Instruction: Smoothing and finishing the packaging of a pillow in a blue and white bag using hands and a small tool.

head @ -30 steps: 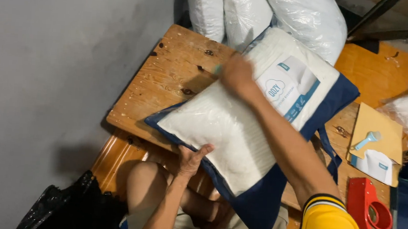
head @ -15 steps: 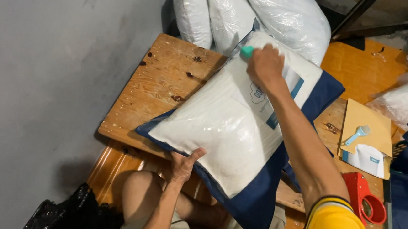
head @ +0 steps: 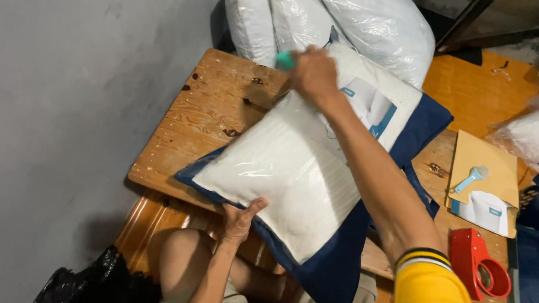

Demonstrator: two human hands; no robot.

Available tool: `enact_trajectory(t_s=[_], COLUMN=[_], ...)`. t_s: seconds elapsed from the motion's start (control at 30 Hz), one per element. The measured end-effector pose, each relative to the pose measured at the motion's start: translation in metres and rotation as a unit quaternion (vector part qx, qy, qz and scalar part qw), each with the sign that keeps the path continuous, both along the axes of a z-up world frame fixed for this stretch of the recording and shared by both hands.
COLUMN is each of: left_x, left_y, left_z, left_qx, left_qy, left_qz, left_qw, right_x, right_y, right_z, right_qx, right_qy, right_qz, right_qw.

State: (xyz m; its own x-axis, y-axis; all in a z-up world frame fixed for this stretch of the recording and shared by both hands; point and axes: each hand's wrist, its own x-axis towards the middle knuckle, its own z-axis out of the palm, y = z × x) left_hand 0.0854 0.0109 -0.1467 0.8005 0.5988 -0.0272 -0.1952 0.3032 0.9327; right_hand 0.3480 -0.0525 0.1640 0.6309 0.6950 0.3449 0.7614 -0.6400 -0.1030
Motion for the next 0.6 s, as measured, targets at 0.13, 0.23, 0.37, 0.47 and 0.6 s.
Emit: enact_trajectory(t_s=[0.13,0.23,0.37,0.47,0.6], left_x=[0.004,-0.006,-0.002,-0.001,-0.018], left_y=[-0.001,-0.002,0.011,0.014,0.006], left_z=[-0.059,-0.066,-0.050,-0.043,0.086], left_qx=[0.005,0.008,0.091,0.014,0.008], left_qy=[0.014,0.043,0.092,0.011,0.043], left_qz=[-0.002,-0.004,-0.017,-0.024,0.004], left_qw=[1.000,0.999,0.991,1.000,0.999], right_x=[0.037,-0.073,-0.176,-0.090,-0.023], right_y=[0.011,0.026,0.010,-0.029,-0.115], right_z=[-0.098,-0.099,0.026,0.007,-0.005], right_qx=[-0.064,-0.072,-0.054,0.052,0.050], right_qy=[0.028,0.087,0.214,0.125,0.000], right_qz=[-0.129,0.007,0.165,0.019,-0.184], right_qw=[0.989,0.994,0.961,0.991,0.982])
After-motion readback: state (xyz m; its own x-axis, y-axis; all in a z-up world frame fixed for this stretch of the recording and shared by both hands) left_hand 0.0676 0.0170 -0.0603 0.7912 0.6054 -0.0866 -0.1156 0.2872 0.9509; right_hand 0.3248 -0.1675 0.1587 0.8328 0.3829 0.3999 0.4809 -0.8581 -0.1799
